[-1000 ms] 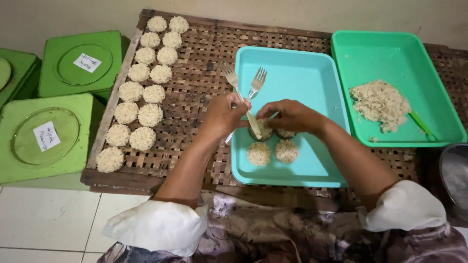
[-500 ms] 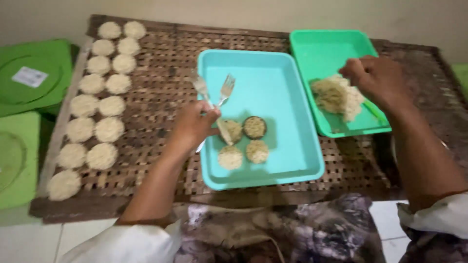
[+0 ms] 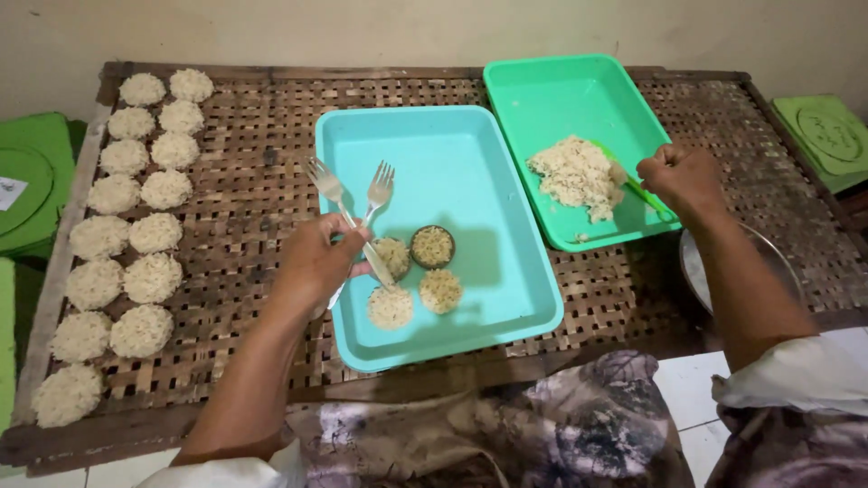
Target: Shaping food mixture into round patties using a fork and a circular mold
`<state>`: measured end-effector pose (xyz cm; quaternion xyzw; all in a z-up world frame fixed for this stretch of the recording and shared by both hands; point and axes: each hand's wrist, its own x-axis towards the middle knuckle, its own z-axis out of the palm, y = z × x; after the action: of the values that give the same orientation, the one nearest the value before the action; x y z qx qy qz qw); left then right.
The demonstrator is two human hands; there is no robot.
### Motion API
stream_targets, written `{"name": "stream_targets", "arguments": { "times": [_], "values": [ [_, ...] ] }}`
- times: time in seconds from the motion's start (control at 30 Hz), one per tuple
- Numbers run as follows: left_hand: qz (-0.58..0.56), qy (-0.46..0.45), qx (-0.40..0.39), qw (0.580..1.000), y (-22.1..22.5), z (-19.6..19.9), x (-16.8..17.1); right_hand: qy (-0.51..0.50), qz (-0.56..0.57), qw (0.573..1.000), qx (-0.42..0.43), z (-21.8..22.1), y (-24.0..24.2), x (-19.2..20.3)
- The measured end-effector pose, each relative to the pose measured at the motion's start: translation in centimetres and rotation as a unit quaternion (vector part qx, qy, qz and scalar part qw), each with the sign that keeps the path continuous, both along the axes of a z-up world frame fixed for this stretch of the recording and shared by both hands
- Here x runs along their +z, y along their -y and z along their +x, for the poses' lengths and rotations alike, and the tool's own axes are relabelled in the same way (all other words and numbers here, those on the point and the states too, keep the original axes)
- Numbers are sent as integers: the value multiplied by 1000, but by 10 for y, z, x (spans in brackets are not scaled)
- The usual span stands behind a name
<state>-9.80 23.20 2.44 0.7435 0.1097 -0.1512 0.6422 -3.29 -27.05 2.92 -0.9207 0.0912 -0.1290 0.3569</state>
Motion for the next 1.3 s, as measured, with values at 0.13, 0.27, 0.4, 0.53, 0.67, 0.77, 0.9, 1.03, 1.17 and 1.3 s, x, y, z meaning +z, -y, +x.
{"name": "stream_targets", "arguments": {
  "times": [0.13, 0.27, 0.4, 0.53, 0.67, 0.77, 0.9, 1.03, 1.17, 1.3],
  "values": [
    [-19, 15, -4, 1000, -1, 0, 1, -51, 7, 998, -32, 7, -5, -1],
    [33, -9, -16, 999, 0, -2, 10, -7, -122, 991, 54, 31, 31, -22],
    [9, 21, -17, 1000, -1, -4, 6, -60, -199, 978, 6, 47, 42, -25],
    [13, 15, -17, 1000, -1, 0, 0, -95, -230, 969, -7, 64, 54, -44],
    [-40, 34, 6, 999, 2, -2, -10, -128, -237, 959, 85, 67, 54, -60],
    [-70, 74, 21, 995, 3, -5, -14, -112, -261, 951, 118, 75, 73, -78],
    [-69, 82, 15, 994, 1, 0, -22, -157, -230, 956, 87, 84, 89, -82],
    [-76, 83, 17, 993, 0, -1, -14, -163, -149, 974, 49, 72, 66, -62],
    [16, 24, -22, 999, -2, 3, -8, -212, 20, 977, 16, 26, -3, 1],
    [-17, 33, -22, 999, -4, 5, -14, -185, 225, 957, 1, 30, 33, -7]
  ]
}}
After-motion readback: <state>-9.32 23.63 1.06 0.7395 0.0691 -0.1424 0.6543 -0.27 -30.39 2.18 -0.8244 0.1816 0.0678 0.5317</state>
